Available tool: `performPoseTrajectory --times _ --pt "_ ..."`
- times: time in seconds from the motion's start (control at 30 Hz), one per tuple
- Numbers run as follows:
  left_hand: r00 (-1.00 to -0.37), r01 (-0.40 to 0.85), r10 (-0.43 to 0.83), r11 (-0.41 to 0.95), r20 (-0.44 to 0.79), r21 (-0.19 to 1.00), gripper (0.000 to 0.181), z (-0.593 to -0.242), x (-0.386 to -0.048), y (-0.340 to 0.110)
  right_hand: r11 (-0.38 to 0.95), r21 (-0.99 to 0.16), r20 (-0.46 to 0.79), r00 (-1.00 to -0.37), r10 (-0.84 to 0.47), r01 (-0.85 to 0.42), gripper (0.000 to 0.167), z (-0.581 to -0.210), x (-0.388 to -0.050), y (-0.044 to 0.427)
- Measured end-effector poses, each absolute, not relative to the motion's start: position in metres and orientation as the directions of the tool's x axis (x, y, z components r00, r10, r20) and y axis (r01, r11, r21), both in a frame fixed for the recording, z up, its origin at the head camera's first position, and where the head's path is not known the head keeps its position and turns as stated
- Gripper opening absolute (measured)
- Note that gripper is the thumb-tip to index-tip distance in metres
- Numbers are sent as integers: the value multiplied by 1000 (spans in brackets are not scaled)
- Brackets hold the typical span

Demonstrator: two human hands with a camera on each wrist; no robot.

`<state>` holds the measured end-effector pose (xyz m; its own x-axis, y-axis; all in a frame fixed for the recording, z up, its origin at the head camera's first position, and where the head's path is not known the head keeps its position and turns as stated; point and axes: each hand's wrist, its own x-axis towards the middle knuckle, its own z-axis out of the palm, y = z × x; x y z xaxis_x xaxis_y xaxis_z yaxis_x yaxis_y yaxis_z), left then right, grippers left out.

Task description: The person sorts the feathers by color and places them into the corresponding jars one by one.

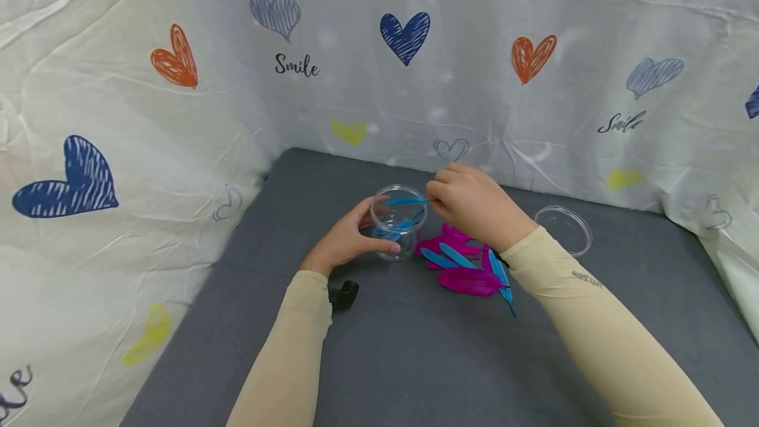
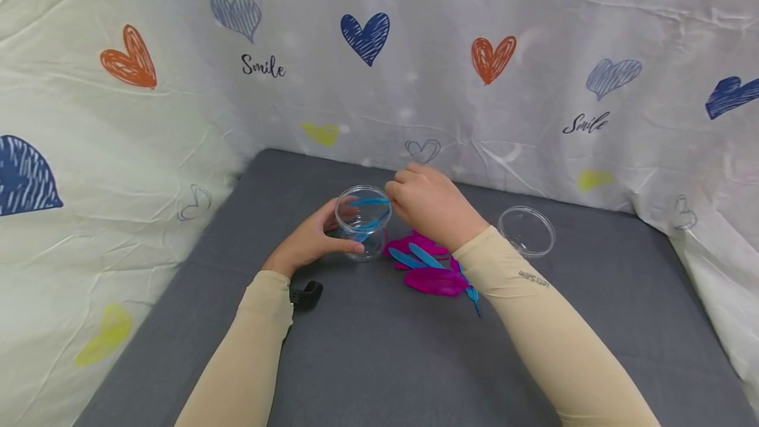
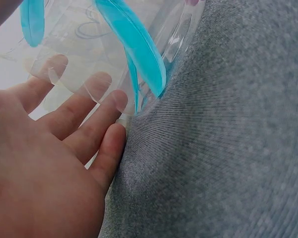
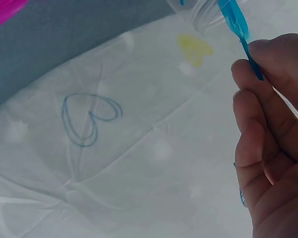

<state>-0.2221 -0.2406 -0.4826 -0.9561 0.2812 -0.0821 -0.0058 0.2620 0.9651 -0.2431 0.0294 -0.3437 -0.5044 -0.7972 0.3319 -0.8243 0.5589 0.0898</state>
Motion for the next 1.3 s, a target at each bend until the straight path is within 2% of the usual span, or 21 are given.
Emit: performPoseTrajectory --times 0.4,0.8,1.03,1.3 --pt "-950 -29 293 252 -105 967 95 -479 -222 -239 509 121 319 -453 -833 -852 14 -350 -251 7" --pt "-946 1 315 246 -79 969 100 -481 -223 -241 505 117 306 -453 -838 -855 20 -364 -252 -2" --pt "-948 11 309 278 -79 961 103 -481 -224 -235 568 30 367 -520 -771 -822 8 -366 -242 21" --pt "-958 4 274 305 -84 952 104 -481 -221 -239 659 -78 341 -641 -687 -748 9 -394 -218 65"
